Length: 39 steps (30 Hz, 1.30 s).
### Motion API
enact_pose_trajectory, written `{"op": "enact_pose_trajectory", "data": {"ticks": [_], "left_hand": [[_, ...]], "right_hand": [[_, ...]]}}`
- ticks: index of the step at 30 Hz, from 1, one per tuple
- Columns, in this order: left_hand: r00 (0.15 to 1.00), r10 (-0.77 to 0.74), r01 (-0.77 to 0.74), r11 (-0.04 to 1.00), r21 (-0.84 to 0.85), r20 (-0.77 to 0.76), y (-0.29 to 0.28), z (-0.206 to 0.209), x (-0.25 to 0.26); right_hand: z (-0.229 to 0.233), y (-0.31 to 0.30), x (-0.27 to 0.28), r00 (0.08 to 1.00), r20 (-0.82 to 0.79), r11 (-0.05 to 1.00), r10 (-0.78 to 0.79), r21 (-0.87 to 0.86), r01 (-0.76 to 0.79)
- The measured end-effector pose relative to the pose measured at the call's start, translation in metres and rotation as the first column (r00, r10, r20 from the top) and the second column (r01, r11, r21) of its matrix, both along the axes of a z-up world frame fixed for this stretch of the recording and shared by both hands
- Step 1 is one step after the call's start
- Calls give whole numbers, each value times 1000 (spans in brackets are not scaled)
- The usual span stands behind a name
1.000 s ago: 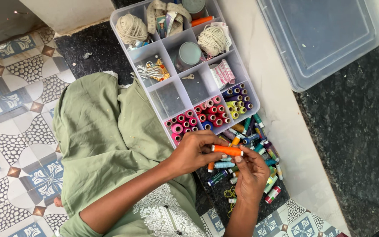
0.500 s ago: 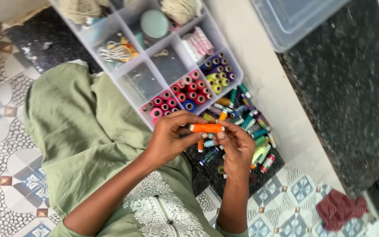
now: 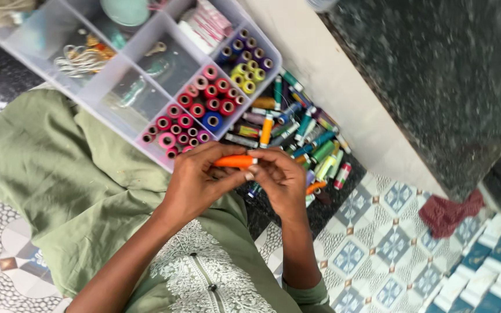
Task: The person sits on the floor and organizes a plastic compartmentalized box containing sewing supplies. They pick up various colored thread spools, examine them, and place them into the box or on the floor. They also handle a ball of white yarn and a small packet of needles.
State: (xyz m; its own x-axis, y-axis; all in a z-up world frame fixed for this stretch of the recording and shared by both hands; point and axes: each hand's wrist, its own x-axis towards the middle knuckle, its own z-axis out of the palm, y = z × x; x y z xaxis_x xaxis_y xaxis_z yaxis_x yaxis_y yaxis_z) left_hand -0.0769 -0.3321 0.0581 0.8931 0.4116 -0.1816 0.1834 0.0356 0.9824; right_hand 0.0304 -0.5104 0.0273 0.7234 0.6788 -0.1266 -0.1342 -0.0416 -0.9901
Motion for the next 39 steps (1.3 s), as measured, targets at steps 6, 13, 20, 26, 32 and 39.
{"op": "enact_pose_trajectory", "data": {"ticks": [6,13,20,26,32,39], "left_hand": [[995,44,-53,994,95,88,-6,-9,1],[997,49,-28,932,-362,51,-16,-16,16],[995,44,-23,969,-246,84,-22,-22,11],[996,39,-23,980,-198,76,-20,-31,3],[995,-97,93,992,-89,-39,-27,-22,10],[945,-316,311,947,-76,-80,-52,-31,23]], "right_hand": [[-1,-4,-13,999,-33,1000,18,24,-17],[0,-13,1,1000,1,984,-4,177,4],[1,-11,1,980,199,989,11,144,-40],[1,-4,-16,988,-146,965,-52,247,87],[-11,-65,7,916,244,894,-318,-244,376],[-16,-156,45,813,577,288,-81,-767,573]]}}
